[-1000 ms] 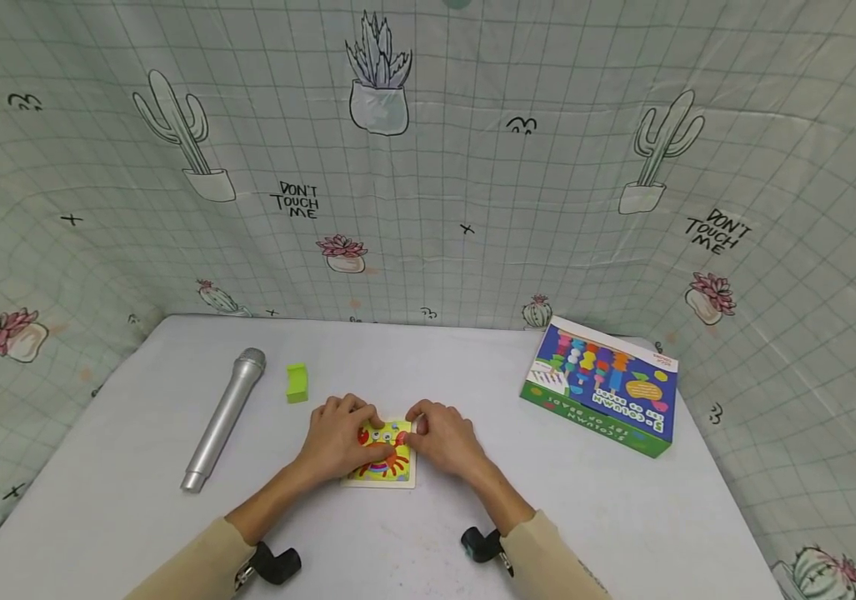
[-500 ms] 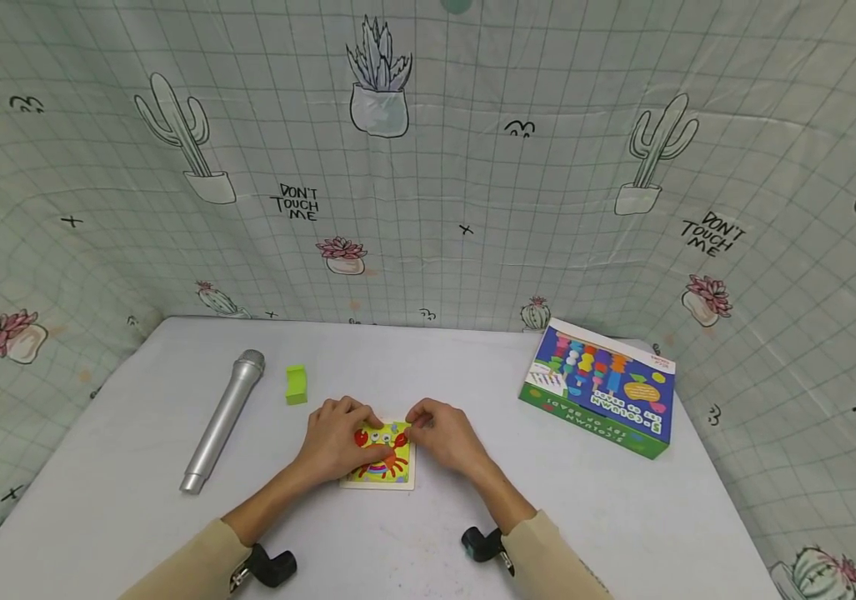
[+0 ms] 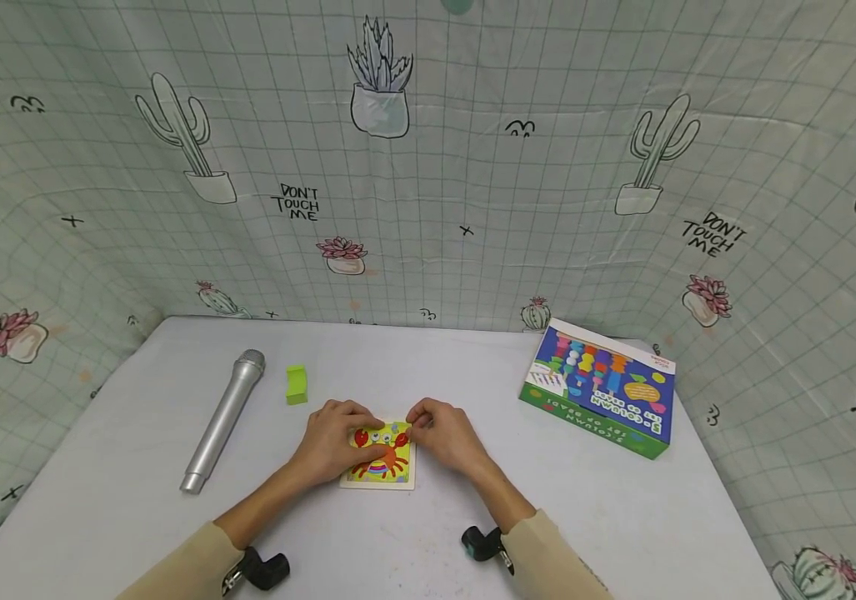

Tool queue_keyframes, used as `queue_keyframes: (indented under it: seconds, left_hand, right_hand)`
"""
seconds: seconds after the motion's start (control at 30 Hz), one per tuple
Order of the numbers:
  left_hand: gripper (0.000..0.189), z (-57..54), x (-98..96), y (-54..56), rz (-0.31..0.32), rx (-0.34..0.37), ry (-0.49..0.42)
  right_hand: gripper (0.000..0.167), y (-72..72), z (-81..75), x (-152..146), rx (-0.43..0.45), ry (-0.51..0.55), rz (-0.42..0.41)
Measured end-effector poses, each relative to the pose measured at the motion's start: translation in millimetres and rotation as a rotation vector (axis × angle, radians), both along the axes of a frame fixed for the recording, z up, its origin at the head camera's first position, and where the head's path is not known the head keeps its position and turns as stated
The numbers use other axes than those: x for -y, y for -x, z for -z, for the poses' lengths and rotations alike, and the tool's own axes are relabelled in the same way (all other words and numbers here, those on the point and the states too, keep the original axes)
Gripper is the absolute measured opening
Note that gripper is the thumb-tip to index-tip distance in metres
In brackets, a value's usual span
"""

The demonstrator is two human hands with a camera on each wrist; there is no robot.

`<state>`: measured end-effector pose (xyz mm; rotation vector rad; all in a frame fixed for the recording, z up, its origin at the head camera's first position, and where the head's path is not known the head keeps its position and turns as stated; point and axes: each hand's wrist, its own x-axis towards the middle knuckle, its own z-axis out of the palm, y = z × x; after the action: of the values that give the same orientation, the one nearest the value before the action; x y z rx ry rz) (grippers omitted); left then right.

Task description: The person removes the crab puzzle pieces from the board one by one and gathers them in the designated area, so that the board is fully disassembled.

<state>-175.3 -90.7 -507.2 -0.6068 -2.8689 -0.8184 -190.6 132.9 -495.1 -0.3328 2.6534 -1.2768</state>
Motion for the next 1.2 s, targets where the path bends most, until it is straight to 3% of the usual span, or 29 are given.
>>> queue_keyframes:
  seconds: [1.2]
  left_hand:
    - [0.037,-4.6,-0.6,0.8,-0.007,0.004,0.028]
  right_hand:
    - [0.009,1.0,-2.5,-4.4,0.013,0.042,0.025]
